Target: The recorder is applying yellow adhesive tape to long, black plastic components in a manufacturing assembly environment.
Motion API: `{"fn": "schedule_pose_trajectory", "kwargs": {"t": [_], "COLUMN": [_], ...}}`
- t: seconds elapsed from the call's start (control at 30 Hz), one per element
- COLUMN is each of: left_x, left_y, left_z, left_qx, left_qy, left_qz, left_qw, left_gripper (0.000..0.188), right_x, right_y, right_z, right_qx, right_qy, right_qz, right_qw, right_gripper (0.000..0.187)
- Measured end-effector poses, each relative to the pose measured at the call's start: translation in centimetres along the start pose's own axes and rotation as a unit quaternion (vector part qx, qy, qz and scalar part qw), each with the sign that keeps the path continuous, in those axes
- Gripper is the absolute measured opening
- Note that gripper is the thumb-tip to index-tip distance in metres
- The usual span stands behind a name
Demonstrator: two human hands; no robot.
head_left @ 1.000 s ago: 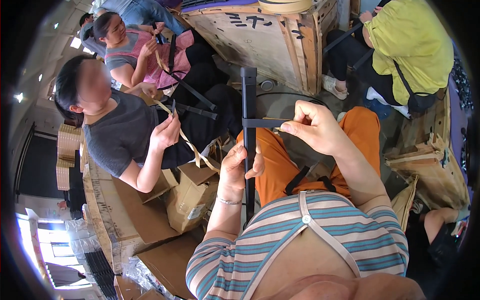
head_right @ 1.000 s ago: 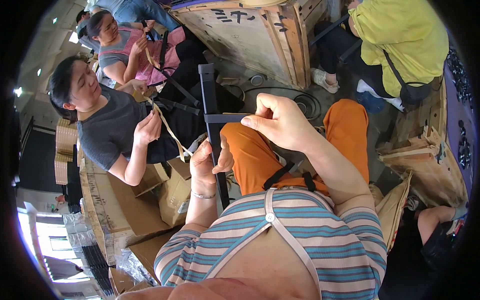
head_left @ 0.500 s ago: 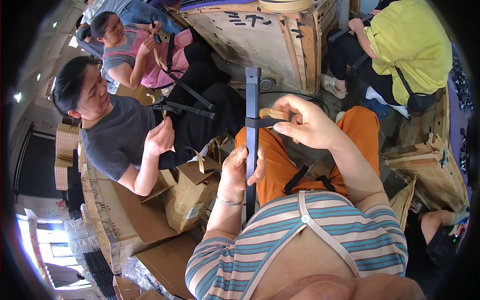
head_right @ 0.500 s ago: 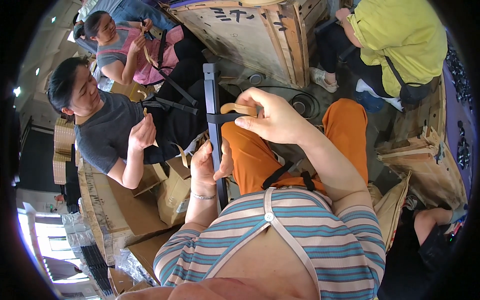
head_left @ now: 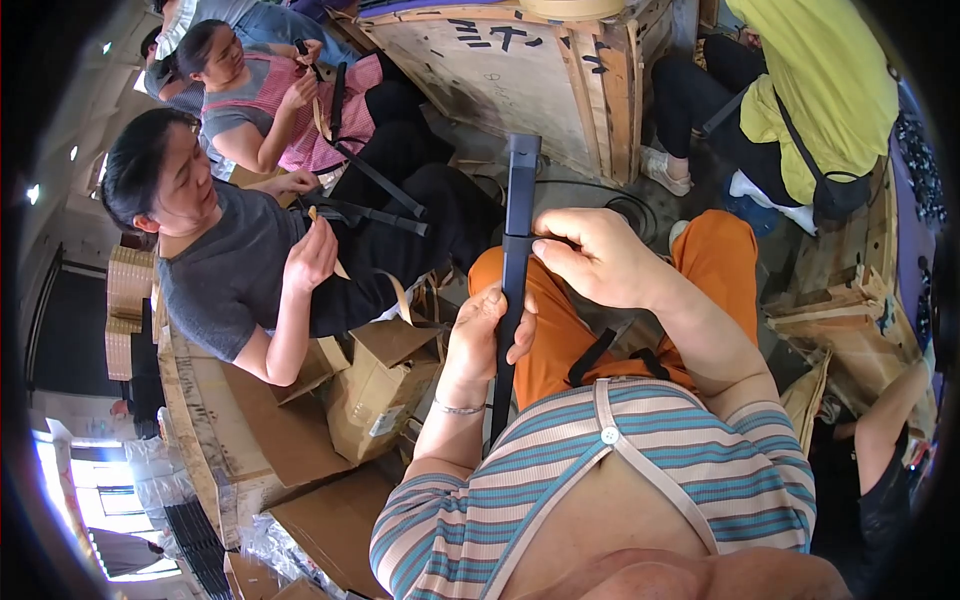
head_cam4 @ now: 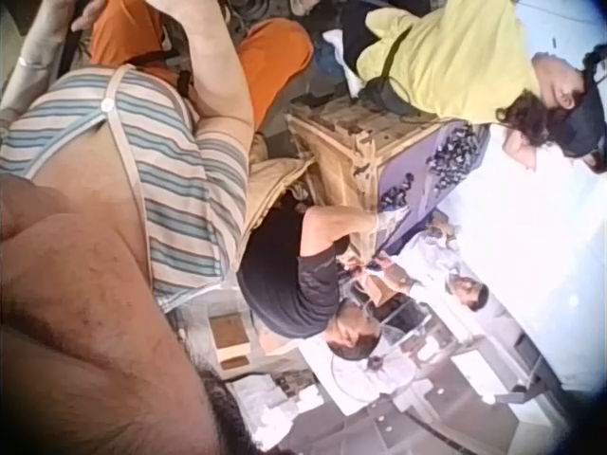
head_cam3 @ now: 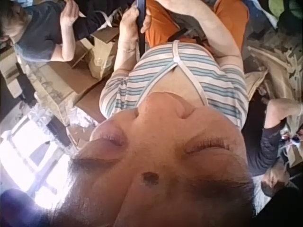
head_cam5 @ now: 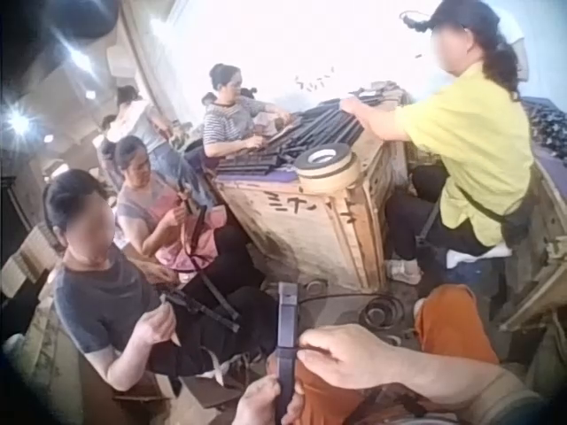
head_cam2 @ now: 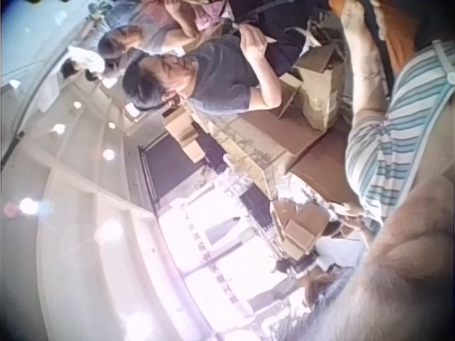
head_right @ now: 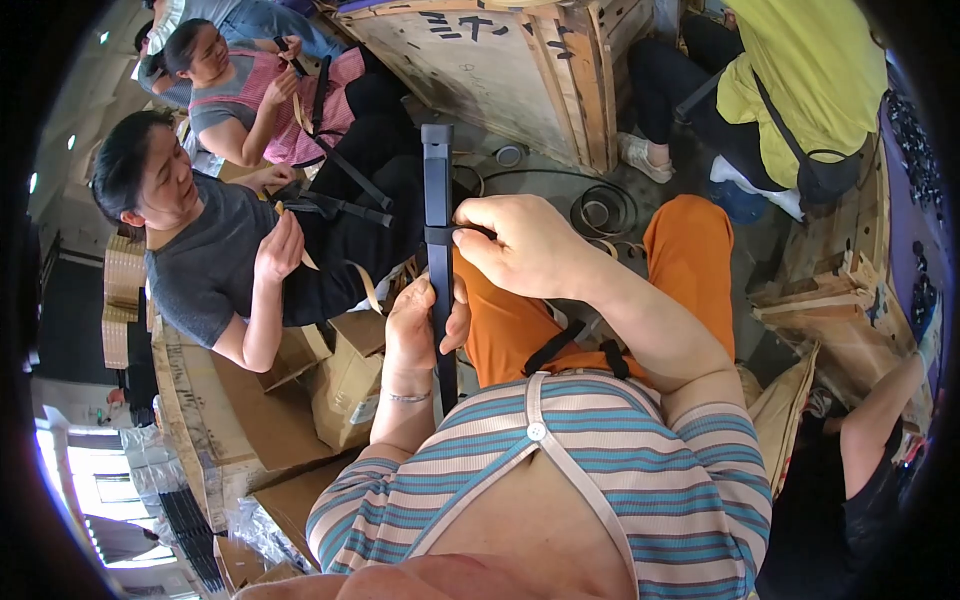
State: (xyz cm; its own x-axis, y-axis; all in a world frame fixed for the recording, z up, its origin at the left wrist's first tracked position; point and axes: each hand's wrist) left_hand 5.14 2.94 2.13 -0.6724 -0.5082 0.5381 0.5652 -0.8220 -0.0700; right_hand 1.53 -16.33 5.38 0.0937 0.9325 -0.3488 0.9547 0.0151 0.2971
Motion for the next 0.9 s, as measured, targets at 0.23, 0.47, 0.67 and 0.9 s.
{"fn": "schedule_pose_trajectory", "kwargs": {"t": [0.23, 0.47, 0.67, 0.9], "left_x": [0.0, -1.4, -0.7, -0.8], "left_y": [-0.1, -0.1, -0.5, 0.9], "left_z": [-0.5, -1.4, -1.5, -0.7], "left_qx": [-0.017, -0.045, -0.056, -0.051], "left_qy": [-0.056, -0.191, -0.208, -0.3], "left_qz": [-0.034, -0.094, -0.089, -0.176], "left_qw": [0.998, 0.976, 0.972, 0.936], "left_gripper": [0.042, 0.041, 0.04, 0.035], "right_x": [0.9, 2.0, 3.3, 3.3], "right_y": [-0.1, 0.9, 1.9, 0.4], "right_z": [0.5, 1.3, 3.9, 5.0], "right_qx": [0.02, 0.023, 0.098, 0.223], "right_qy": [0.029, 0.073, 0.069, 0.358], "right_qz": [-0.004, -0.016, -0.031, -0.049], "right_qw": [0.999, 0.997, 0.992, 0.906], "right_gripper": [0.01, 0.013, 0.017, 0.021]}}
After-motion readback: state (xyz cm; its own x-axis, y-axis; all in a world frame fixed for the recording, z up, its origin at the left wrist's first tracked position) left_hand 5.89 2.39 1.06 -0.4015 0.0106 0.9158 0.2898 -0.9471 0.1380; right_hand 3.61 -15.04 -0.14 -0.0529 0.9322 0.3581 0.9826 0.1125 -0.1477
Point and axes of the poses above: each hand's wrist, its own y-axis towards the middle knuckle, its own x-axis out of the palm, z = x × y, and after that the axes turned 2 degrees about -z, right-handed
